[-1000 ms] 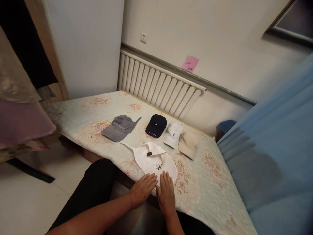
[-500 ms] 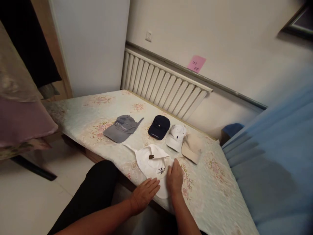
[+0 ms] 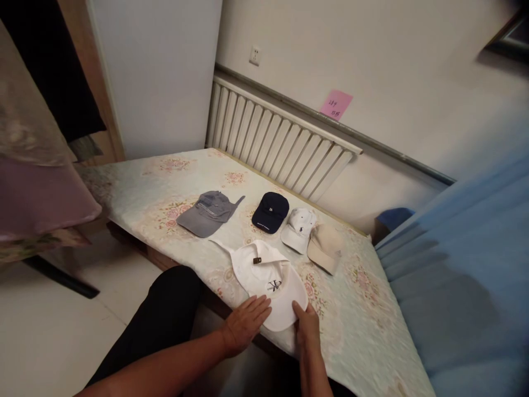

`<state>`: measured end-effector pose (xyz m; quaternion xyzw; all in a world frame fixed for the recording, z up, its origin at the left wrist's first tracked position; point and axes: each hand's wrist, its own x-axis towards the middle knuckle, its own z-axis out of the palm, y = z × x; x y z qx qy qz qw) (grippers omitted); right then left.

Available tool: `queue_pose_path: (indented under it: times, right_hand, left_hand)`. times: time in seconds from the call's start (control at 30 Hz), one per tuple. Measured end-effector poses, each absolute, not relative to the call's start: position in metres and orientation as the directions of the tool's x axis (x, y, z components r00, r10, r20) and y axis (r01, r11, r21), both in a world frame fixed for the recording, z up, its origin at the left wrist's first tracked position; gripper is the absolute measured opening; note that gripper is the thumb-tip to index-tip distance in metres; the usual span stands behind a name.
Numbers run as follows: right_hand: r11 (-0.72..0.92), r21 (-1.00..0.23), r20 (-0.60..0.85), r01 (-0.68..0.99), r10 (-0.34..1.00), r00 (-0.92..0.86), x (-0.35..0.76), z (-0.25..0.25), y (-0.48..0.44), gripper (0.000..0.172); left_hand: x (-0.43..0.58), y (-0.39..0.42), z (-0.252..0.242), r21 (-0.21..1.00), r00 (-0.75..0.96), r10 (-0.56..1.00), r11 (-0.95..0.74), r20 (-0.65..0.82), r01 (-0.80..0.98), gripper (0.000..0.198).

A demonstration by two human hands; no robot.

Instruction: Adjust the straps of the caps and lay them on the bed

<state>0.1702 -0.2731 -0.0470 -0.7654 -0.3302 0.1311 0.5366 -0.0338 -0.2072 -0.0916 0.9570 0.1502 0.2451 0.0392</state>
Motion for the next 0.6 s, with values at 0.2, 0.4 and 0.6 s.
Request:
queue_pose_path:
  times: [0.2,0.4,0.6]
  right_hand:
    - [-0.149,-0.982,-0.008,0.113,0.639,0.769,0.153,-0.056,-0.287,0.049]
    - [-0.232,-0.899,0.143,0.371,0.645,0.751,0.156,-0.009,-0.284,0.035]
    - [-0.212,-0.885,0.199,0.414,0.632,0.749,0.153,0.009,-0.284,0.034]
  left_hand:
    - [-0.031,-0.206,-0.093,0.176,0.832,0.345,-0.939,0.436,0.297,0.065]
    - [-0.028,-0.2,-0.077,0.196,0.823,0.405,-0.914,0.398,0.355,0.072]
    - [-0.019,-0.196,-0.074,0.25,0.8,0.459,-0.887,0.386,0.388,0.062]
